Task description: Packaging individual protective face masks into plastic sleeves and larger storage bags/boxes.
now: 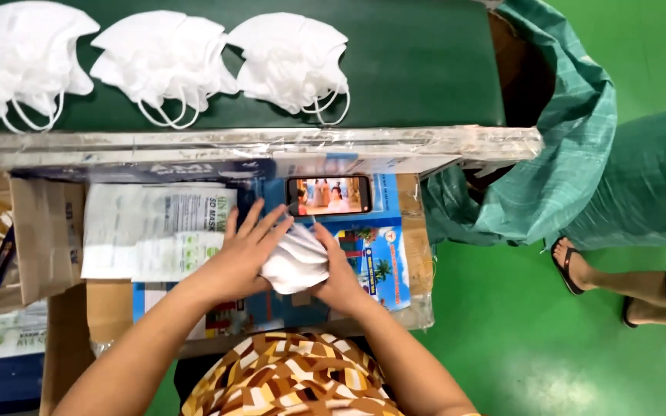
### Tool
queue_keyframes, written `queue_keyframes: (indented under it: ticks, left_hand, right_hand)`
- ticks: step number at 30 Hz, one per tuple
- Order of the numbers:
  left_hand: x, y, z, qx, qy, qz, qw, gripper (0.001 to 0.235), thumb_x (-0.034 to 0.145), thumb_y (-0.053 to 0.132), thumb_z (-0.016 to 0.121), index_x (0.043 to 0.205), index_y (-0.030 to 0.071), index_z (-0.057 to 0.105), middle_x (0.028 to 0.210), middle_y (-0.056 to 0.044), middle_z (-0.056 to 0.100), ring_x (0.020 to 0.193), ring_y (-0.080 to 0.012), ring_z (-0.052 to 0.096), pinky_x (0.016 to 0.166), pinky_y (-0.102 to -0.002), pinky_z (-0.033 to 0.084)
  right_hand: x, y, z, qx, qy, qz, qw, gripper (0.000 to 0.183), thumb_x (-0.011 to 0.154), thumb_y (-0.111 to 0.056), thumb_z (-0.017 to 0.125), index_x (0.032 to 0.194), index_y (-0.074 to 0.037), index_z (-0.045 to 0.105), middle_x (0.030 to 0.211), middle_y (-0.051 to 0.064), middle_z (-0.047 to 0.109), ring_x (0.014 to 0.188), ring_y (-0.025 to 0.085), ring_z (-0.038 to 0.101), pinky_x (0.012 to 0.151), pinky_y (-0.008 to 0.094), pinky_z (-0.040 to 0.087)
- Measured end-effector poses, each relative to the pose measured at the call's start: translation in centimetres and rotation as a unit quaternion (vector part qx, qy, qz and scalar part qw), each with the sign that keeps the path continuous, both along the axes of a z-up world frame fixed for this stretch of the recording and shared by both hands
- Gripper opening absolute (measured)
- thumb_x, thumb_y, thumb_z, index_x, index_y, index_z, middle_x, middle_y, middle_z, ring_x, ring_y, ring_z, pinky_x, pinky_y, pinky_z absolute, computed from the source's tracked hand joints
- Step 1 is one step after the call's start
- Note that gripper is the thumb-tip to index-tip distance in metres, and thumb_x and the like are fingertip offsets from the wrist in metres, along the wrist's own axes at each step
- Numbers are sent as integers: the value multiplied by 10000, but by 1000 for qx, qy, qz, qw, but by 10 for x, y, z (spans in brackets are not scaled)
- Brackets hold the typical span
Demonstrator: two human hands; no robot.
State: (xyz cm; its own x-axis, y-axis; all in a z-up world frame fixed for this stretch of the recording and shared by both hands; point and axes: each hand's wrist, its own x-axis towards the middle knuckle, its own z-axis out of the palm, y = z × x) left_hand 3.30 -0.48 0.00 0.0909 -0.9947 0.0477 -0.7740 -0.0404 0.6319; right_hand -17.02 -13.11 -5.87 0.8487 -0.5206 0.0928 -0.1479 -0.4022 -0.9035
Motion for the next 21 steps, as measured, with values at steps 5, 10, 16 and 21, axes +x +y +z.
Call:
queue_keyframes:
  ticks: [5,10,16,21]
  left_hand:
    - [-4,-14,-15,47,-96,-6,994,1027,592,117,850,1493,151,359,1568,-144,358,1493,-423,194,1132,-727,84]
    - [-17,-10,-52,-25,-76,37,996,912,708,103,797,1521,140,385,1425,-106,493,1456,-381,352,1182,-737,133]
    - [-25,6,-37,-106,29,15,994,816,724,75,740,1479,142,438,1368,-199,543,1363,-416,450,1176,-629,242]
    - [4,18,-54,-22,53,278,959,436,888,124,614,1318,50,620,1152,-200,634,1032,-387,651,895,-443,541]
  right_hand:
    - [7,6,-36,53,-13,7,998,886,839,-124,846,1588,-99,374,1440,163,613,1344,294,617,1127,372,490]
    - [18,1,-9,27,-61,60,996,902,715,-127,898,1469,-57,410,1401,191,530,1292,309,549,1084,379,445]
    - [-5,-21,-16,114,38,99,988,283,836,-103,796,1115,-70,764,1156,96,751,1067,270,728,936,369,576]
    - [-64,-71,54,361,19,280,889,408,876,-276,691,1216,-60,755,1093,101,782,967,221,712,828,340,553]
